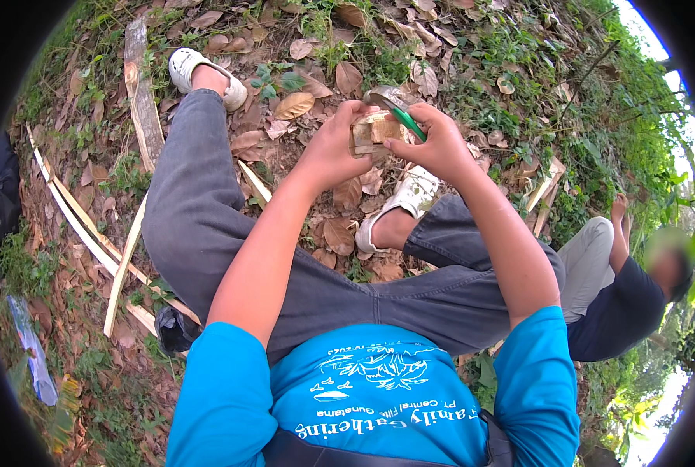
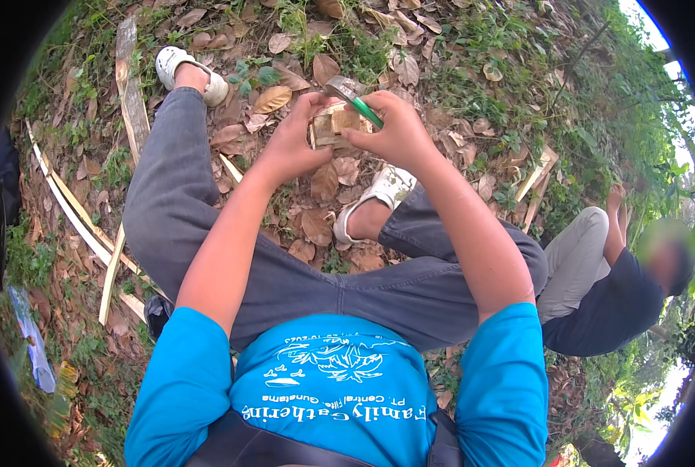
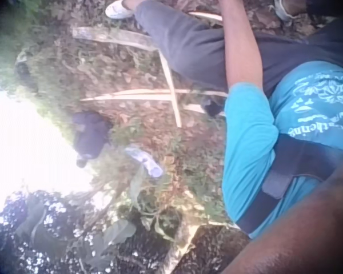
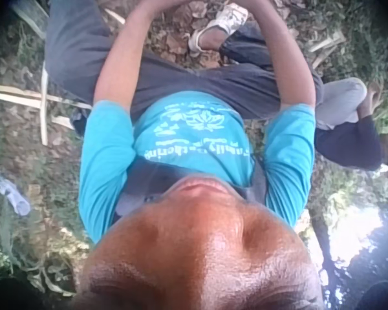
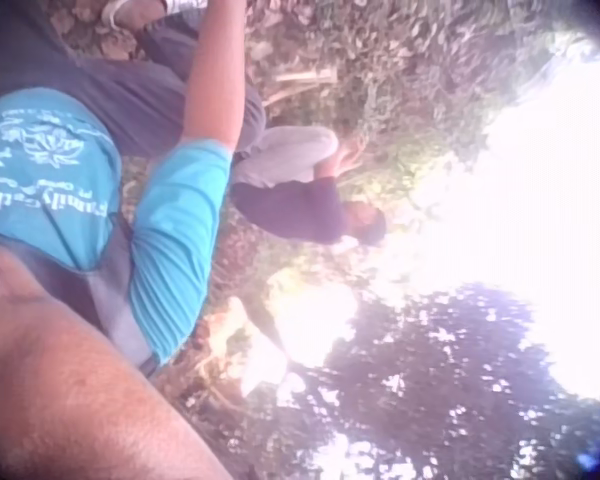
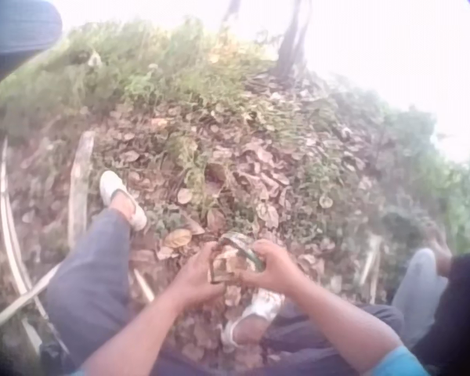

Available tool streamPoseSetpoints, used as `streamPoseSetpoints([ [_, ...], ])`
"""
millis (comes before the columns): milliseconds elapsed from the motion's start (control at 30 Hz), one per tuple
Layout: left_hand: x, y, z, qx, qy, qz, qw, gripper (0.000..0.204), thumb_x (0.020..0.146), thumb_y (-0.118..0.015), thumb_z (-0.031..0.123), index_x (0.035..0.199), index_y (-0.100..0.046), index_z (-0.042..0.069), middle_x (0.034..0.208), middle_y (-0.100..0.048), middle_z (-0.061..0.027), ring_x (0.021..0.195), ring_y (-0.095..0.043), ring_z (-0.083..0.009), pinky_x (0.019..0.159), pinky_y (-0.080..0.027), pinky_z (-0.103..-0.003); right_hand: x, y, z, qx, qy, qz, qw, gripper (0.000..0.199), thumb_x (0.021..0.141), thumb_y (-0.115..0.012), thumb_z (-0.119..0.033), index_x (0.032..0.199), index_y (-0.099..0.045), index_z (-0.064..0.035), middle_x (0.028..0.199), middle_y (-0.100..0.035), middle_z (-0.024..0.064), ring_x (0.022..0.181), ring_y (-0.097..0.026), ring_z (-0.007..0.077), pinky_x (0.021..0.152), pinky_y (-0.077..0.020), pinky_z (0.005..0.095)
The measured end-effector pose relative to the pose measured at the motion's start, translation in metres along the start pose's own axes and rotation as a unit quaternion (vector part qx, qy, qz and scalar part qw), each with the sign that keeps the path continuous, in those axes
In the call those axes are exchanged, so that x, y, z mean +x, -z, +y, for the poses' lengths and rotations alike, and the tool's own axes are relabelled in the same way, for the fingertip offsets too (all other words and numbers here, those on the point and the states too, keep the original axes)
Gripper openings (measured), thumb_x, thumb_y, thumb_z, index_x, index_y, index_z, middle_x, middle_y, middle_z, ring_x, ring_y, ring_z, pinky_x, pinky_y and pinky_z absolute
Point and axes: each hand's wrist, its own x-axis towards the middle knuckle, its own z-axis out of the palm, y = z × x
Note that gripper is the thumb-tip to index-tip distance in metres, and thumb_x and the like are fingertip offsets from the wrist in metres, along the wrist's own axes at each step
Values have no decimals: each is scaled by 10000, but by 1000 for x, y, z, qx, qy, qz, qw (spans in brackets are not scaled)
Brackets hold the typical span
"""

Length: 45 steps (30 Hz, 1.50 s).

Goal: The person sits on the ground and uses a hammer to drive nails into a small wooden block. They repeatedly position the nail and strike it with the hammer, occasionally adjusting the wood's orientation.

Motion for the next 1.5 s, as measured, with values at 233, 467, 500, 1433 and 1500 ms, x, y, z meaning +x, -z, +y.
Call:
streamPoseSetpoints([
  [233,-3,-2,4,22,-62,13,998,674,770,-790,182,1364,-500,52,1315,-631,-136,1238,-609,-295,1047,-464,-393,3,9,3,-43,15,-32,998,370,765,-869,-225,1074,-752,-59,972,-661,52,863,-618,169,771,-488,319],
  [467,7,-15,-28,53,-111,74,990,614,842,-792,205,1380,-545,45,1304,-642,-132,1200,-631,-240,1019,-489,-375,24,15,15,-71,-6,-68,995,470,807,-862,-317,1162,-724,-42,1020,-705,102,935,-673,185,845,-533,361],
  [500,11,-16,-34,47,-120,83,988,598,863,-784,193,1390,-542,46,1305,-641,-131,1198,-633,-226,1017,-493,-365,31,16,17,-102,27,-67,992,474,818,-847,-351,1161,-727,-45,947,-707,102,879,-676,174,820,-531,343],
  [1433,-2,-12,-1,36,-123,31,991,403,806,-761,49,1202,-686,51,1381,-621,-100,1261,-616,-249,1049,-509,-397,-34,-3,33,219,-139,19,966,323,865,-817,-263,1065,-752,-18,904,-697,45,807,-649,99,723,-528,272],
  [1500,-10,-17,11,68,-141,22,987,379,774,-770,55,1148,-707,45,1343,-644,-115,1239,-634,-277,1029,-518,-407,-51,-1,29,192,-151,24,969,326,857,-835,-255,1050,-747,-8,938,-660,38,815,-634,95,730,-521,261],
])
